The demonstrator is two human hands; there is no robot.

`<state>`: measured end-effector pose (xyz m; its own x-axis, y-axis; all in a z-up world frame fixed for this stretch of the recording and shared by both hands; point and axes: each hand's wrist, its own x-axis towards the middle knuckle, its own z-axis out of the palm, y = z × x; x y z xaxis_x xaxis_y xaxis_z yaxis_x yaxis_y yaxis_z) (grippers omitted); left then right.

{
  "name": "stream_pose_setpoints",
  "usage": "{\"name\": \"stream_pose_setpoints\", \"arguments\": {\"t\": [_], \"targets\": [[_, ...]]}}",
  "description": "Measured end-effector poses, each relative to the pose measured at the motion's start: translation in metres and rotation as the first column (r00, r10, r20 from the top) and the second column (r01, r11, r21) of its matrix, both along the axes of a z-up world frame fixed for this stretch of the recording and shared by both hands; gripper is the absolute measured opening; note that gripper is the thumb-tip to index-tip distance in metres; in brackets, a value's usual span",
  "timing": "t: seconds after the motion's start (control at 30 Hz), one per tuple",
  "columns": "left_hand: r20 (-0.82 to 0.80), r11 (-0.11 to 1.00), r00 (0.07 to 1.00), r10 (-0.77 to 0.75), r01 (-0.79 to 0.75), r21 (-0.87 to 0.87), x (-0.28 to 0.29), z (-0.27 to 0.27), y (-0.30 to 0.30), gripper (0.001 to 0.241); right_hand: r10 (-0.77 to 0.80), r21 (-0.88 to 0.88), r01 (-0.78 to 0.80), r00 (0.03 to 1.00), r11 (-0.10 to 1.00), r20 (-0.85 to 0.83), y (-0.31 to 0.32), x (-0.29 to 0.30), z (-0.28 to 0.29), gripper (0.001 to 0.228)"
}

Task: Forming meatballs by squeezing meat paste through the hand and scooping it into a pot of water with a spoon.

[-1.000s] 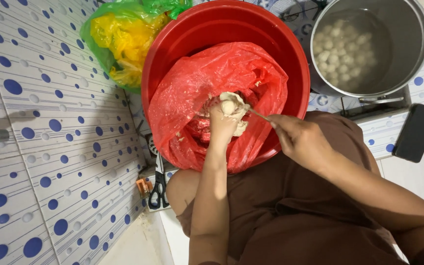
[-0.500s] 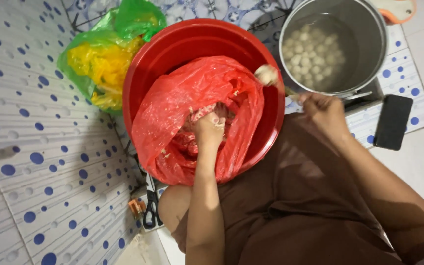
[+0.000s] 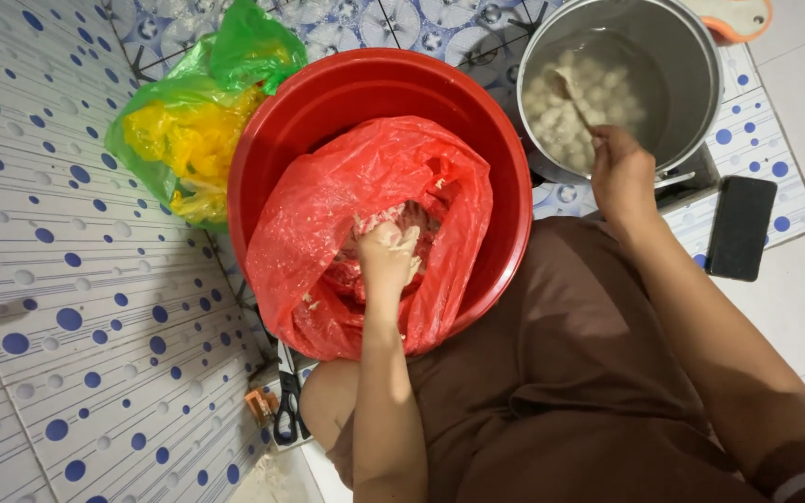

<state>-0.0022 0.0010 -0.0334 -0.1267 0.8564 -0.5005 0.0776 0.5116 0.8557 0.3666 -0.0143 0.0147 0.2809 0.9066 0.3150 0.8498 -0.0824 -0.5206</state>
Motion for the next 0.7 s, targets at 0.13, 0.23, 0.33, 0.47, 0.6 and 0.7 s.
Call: {"name": "stream_pose_setpoints", "arguments": {"t": [0.13,0.23,0.33,0.47,0.6,0.7], "targets": [[0.164,0.976,0.980,0.112,-0.139,0.168,-0.002,0.068,-0.003,0.036,0.050,-0.081,-0.069,0.975,0.994,-0.216,-0.027,-0.068,0.065,0.015],[0.478,0.940,0.855,0.201,-0.305,0.150,-0.001,0.087,0.000,0.029,0.125,-0.300,-0.211,0.951,0.930,-0.283,-0.047,-0.121,0.119,0.016],[0.673,0.934,0.687,0.274,-0.358,-0.014,-0.006,0.078,0.000,0.019,0.102,-0.469,-0.296,0.912,0.832,-0.397,-0.061,-0.146,0.122,0.020],[0.235,0.819,0.972,0.010,-0.142,0.556,-0.001,0.071,-0.004,0.005,0.093,-0.495,-0.396,0.844,0.773,-0.529,-0.064,-0.156,0.101,0.019],[-0.331,0.536,0.944,-0.012,0.285,0.794,0.011,0.069,-0.002,0.025,0.090,-0.467,-0.391,0.833,0.793,-0.545,-0.059,-0.156,0.101,0.018],[-0.207,0.597,0.978,0.010,0.160,0.786,0.016,0.035,0.002,0.017,0.101,-0.485,-0.405,0.837,0.775,-0.538,-0.061,-0.155,0.121,0.019]]}}
